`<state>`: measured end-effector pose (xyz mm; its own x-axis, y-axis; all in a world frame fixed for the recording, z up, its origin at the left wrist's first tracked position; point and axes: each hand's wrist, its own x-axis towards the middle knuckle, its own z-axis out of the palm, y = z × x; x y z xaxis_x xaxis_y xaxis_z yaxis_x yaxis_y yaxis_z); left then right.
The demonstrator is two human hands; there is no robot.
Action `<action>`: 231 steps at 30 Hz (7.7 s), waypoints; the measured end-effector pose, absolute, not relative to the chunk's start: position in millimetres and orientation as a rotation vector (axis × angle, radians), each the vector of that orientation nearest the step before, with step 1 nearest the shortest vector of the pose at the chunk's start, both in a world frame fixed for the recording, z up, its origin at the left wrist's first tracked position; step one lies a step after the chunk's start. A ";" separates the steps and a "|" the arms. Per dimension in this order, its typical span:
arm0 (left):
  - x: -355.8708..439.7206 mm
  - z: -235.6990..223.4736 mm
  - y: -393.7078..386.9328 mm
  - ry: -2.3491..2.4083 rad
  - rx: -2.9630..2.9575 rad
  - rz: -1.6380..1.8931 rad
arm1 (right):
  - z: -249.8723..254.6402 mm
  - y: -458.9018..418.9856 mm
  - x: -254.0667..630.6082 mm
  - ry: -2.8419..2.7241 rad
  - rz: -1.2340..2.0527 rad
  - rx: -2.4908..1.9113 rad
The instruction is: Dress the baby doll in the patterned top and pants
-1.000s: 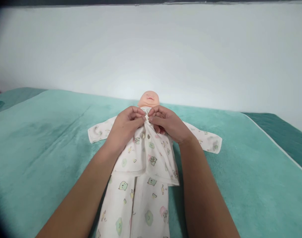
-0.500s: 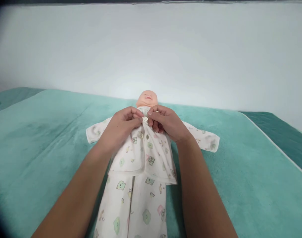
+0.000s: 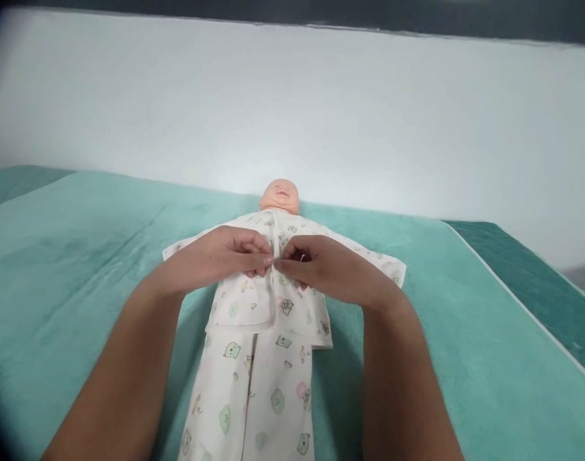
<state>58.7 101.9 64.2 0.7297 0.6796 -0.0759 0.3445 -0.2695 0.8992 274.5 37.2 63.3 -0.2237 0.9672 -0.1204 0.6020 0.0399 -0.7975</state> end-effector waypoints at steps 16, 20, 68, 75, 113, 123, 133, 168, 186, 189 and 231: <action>54.5 59.8 106.4 0.766 1.899 0.405 | 47.3 23.4 236.3 -1.903 0.555 -1.862; 61.7 56.9 104.4 0.803 1.856 0.559 | 39.3 18.4 247.0 -1.784 0.748 -1.696; 70.9 59.5 97.5 0.703 1.668 0.506 | 13.6 26.4 250.8 -0.993 1.148 -1.153; 70.7 57.3 100.1 0.686 1.654 0.483 | 11.2 27.9 249.5 -1.137 1.078 -1.180; 72.2 50.6 103.0 0.616 1.679 0.469 | 11.9 28.2 260.9 -1.327 1.148 -1.160; 72.6 49.9 100.7 0.596 1.644 0.507 | 11.3 27.4 261.4 -1.326 1.156 -1.133; 71.2 46.4 104.2 0.532 1.612 0.481 | 11.6 27.4 262.5 -1.328 1.173 -1.128; 66.2 55.8 101.7 0.625 1.662 0.702 | 4.9 32.4 253.7 -1.037 0.884 -0.998; 74.8 30.6 119.7 1.298 2.133 1.058 | 2.2 32.8 245.4 -1.573 0.647 -1.249; 75.0 29.4 121.1 1.312 2.147 1.092 | 10.2 26.6 238.7 -1.605 0.498 -1.237; 35.0 -45.3 127.0 1.608 2.352 0.900 | -35.5 52.0 265.4 -1.514 0.383 -1.554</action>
